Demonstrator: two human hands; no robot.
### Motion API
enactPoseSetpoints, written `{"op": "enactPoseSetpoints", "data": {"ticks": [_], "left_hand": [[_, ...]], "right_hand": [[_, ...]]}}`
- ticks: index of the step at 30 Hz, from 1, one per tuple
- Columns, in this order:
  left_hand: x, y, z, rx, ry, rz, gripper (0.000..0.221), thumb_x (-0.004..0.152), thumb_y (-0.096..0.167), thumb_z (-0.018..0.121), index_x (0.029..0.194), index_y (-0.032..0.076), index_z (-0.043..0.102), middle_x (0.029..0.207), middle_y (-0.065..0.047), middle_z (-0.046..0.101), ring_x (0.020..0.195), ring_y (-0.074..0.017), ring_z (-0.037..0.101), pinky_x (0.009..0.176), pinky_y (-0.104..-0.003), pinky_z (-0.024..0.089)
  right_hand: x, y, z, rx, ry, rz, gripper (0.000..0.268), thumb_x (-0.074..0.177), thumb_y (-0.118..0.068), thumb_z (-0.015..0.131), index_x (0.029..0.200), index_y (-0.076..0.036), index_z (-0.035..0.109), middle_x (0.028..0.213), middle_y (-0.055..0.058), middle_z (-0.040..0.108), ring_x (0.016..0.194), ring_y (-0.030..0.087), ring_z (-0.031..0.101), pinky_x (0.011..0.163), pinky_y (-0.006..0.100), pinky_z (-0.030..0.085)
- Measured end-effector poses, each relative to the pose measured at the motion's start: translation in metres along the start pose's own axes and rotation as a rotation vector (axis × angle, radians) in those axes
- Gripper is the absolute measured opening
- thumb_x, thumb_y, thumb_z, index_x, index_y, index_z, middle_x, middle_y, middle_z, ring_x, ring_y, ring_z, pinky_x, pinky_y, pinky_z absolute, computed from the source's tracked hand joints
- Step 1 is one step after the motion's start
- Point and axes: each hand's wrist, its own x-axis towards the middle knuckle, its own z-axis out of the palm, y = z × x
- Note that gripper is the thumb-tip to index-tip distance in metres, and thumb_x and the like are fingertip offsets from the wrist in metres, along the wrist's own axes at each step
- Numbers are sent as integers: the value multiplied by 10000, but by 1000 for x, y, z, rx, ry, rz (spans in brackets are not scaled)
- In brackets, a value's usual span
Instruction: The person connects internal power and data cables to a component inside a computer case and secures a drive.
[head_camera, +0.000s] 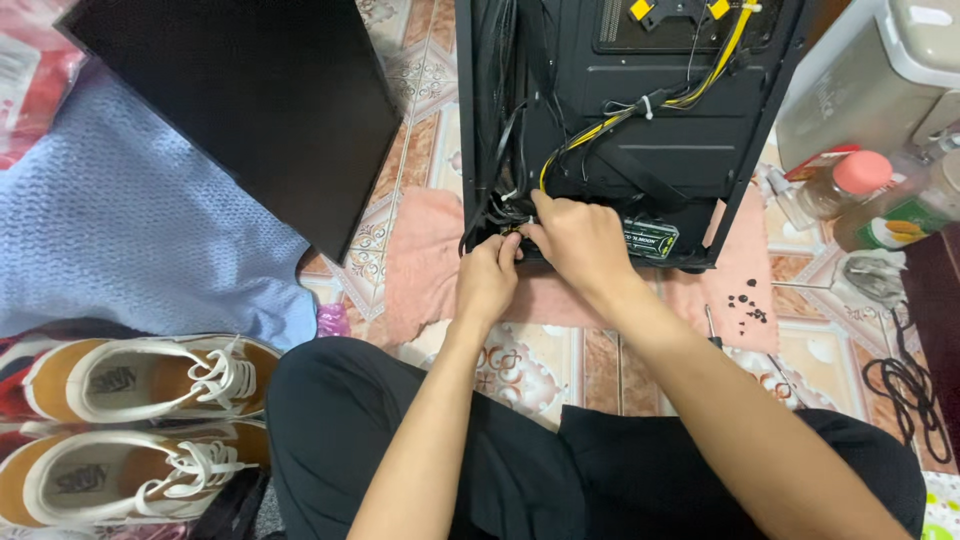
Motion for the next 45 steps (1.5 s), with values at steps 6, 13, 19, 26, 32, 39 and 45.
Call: {"op": "enactPoseSetpoints", "data": {"ticks": [6,13,19,26,32,39,45], "left_hand": [[12,-16,7,-45,-48,31,401,1074,399,438,968,155,737,888,-165,754,1051,-442,697,928,-555,541],[3,-5,6,-154,20,31,291,1016,365,587,898,183,781,663,-85,695,873,-362,719,872,-479,565],[19,-24,25,-283,-22,-48,330,1016,420,591,927,197,818,537,24,646,682,-175,678,784,-325,559],[-4,0,12,-281,-172,-116,297,1030,372,539,1028,239,804,790,73,793,944,-191,756,946,-335,540],[3,0,11,-500,-256,-64,330,1052,153,443,1205,-13,684,982,-104,803,741,-169,768,825,-250,553],[30,0,14,-419,-162,-115,307,1024,302,477,1067,118,720,727,-44,779,414,-110,651,432,-187,471],[52,-10,34,-605,-193,-283,308,1028,217,490,1130,25,708,771,-103,719,415,-65,520,357,-213,448]], "right_hand": [[31,11,0,-226,65,-319,297,855,-429,748,833,-149,653,672,45,694,592,305,722,579,441,569],[41,11,-9,-411,205,-562,415,763,-556,779,802,-177,614,635,22,618,525,220,673,506,373,520],[60,29,0,-259,170,-603,374,853,-475,687,716,-136,608,575,57,606,513,257,669,492,389,514],[72,31,-27,-123,-104,-478,382,815,-518,761,749,-150,684,594,10,668,615,280,717,566,391,530],[75,28,-31,-96,-193,-395,346,813,-518,776,783,-178,719,623,8,705,655,270,733,599,386,540],[75,29,-32,-40,-193,-387,321,803,-465,795,786,-154,718,612,21,694,639,294,719,593,416,547],[75,33,-26,-40,-193,-368,308,795,-477,777,786,-176,708,628,28,701,670,296,734,601,434,548]]}}
